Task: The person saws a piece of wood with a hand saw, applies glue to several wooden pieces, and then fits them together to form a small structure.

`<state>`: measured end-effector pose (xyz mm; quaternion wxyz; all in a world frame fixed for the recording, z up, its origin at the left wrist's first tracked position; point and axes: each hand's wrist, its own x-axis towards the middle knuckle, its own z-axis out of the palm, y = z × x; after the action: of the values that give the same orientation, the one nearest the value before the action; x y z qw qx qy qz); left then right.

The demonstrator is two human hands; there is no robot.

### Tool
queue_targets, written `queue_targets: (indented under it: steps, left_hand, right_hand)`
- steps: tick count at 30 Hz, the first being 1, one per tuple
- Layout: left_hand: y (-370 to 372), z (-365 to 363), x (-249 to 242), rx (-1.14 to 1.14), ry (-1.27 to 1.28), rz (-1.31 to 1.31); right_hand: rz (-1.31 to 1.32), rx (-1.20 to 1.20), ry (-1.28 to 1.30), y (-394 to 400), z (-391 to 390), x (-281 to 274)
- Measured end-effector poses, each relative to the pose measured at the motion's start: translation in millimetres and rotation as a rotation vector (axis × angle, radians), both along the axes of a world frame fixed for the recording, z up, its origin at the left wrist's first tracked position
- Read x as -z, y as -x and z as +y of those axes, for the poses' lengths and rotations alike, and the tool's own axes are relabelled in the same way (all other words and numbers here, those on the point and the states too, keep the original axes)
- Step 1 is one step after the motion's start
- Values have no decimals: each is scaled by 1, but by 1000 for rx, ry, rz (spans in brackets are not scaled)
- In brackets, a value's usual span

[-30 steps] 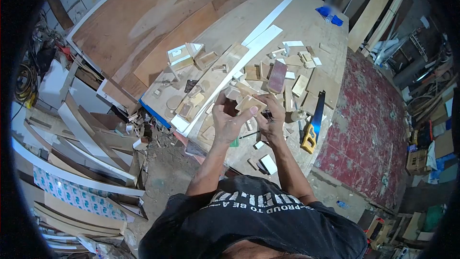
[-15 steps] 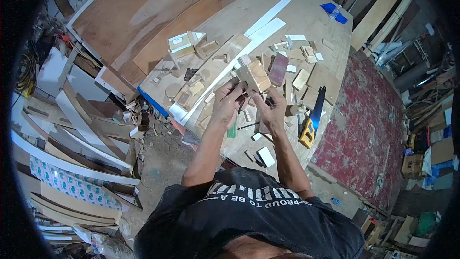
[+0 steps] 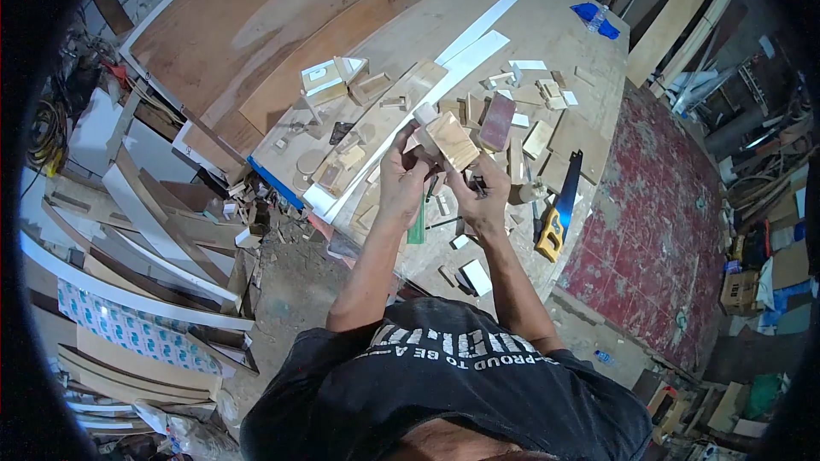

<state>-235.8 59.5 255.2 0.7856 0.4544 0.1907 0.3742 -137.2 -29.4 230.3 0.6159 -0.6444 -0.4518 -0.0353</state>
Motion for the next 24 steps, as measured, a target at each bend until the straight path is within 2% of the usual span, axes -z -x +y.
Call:
queue_targets:
  steps: [1,5,8,13,17,19,24]
  left_hand:
    - [0,-3,-4,-74,-48,10]
    - [-1,2,5,-62,-173,-38]
    - [-1,4,6,-58,-276,21]
    - [-1,2,4,-81,-257,28]
    - [5,5,3,-37,-292,105]
    - [7,6,5,108,-50,-206]
    - [5,-5,-7,-8,-47,-123]
  right_hand:
    - [33,-3,-10,1,0,-1]
    - [42,-24,51,-4,-4,7]
    - [-28,-21,-71,-5,-1,7]
    - [-132,-22,-36,-6,-4,9]
    - [-108,-25,-55,-4,-4,5]
    - [-130,-29,-42,-3,-6,0]
    - [-145,-21,27,3,-8,-8]
